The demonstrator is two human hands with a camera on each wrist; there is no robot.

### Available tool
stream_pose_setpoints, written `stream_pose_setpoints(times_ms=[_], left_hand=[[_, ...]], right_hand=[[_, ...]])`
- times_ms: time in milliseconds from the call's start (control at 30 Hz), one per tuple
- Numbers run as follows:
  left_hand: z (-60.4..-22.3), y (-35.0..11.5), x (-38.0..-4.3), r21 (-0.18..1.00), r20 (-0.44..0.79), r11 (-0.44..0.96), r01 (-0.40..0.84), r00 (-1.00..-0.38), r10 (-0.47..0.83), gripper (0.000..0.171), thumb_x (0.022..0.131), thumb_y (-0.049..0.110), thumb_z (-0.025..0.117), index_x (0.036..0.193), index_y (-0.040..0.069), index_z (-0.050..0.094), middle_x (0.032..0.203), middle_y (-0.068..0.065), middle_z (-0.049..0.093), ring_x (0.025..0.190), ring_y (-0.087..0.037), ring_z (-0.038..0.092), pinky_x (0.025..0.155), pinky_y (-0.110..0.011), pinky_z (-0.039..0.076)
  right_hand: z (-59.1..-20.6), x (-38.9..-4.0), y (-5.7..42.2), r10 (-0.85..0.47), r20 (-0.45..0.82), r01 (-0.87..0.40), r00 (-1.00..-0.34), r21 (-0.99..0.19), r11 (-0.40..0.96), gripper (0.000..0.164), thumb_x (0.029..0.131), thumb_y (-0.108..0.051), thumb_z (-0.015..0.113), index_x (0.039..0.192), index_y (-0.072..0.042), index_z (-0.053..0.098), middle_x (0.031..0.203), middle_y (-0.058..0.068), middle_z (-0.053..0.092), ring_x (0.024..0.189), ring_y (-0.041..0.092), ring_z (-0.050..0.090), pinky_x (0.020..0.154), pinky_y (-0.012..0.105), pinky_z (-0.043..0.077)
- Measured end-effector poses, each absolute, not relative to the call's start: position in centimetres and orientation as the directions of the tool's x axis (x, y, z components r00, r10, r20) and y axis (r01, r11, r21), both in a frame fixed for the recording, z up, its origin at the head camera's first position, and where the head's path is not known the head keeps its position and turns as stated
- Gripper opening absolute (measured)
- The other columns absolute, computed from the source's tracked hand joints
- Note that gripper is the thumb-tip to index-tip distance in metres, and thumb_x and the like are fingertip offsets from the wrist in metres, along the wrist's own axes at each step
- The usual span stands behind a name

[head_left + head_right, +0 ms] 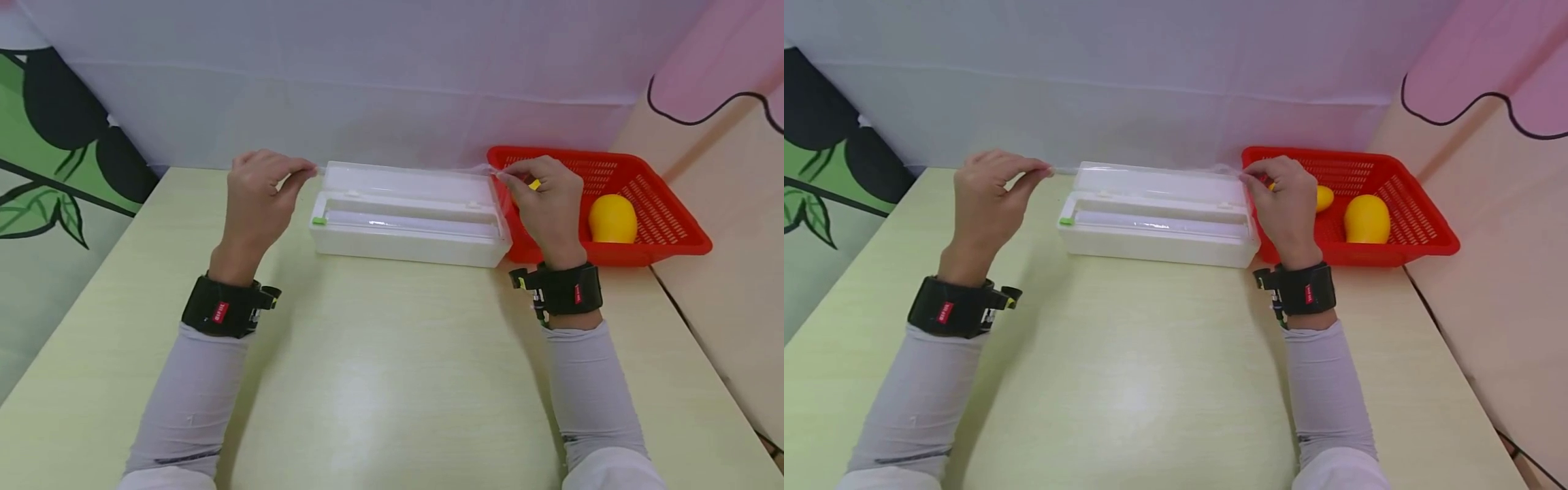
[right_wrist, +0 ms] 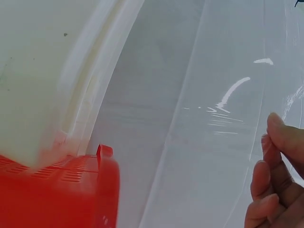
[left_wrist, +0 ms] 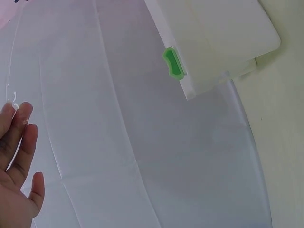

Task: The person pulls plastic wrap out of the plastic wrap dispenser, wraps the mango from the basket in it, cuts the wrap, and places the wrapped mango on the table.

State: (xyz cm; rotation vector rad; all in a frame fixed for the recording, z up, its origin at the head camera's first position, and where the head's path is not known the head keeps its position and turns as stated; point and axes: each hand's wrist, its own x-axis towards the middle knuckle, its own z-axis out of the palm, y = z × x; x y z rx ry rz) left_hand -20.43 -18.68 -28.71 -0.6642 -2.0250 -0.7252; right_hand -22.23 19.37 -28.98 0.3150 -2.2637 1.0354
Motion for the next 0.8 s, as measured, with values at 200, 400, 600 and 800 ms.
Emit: stream_pose_setpoints(times_ms=[200,400,600,800], left_hand=[[-28.37,-18.56,-20.39,0.246,0.872,0.671,0.700,-0.461,0.162,0.009,0.086,0.005,0.076,0.089,-0.003,0.077,0.082,-0.016,0.074,0.078,-0.033,0.065,0.085,-0.046,0.039],[-28.05,-18.52,-20.11,0.254,0.874,0.668,0.700,-0.461,0.151,0.009,0.087,0.005,0.076,0.090,-0.003,0.077,0.082,-0.017,0.074,0.078,-0.033,0.066,0.085,-0.042,0.039],[-27.82,-18.44,-19.77,0.280,0.876,0.659,0.698,-0.467,0.123,0.008,0.087,0.005,0.076,0.090,-0.002,0.078,0.082,-0.016,0.074,0.078,-0.032,0.066,0.085,-0.039,0.037],[-27.67,-18.26,-19.56,0.294,0.877,0.654,0.697,-0.469,0.105,0.007,0.087,0.004,0.075,0.090,-0.002,0.078,0.082,-0.015,0.074,0.079,-0.032,0.065,0.086,-0.039,0.036]], right_hand=[[-28.94,-22.21,19.10,0.068,0.663,-0.483,-0.745,-0.607,0.631,0.024,0.092,-0.022,0.073,0.104,-0.001,0.077,0.092,0.010,0.070,0.080,0.009,0.053,0.071,0.019,0.045],[-28.82,-22.18,19.03,0.084,0.668,-0.486,-0.739,-0.616,0.619,0.024,0.091,-0.021,0.073,0.103,0.000,0.077,0.092,0.011,0.070,0.079,0.009,0.053,0.071,0.020,0.045],[-28.59,-21.99,18.95,0.083,0.681,-0.500,-0.727,-0.609,0.616,0.024,0.091,-0.021,0.074,0.101,0.001,0.077,0.089,0.012,0.070,0.078,0.010,0.053,0.071,0.021,0.044],[-28.38,-21.69,18.84,0.099,0.681,-0.494,-0.726,-0.616,0.614,0.023,0.091,-0.019,0.074,0.101,0.001,0.077,0.088,0.013,0.069,0.078,0.008,0.052,0.071,0.020,0.043]])
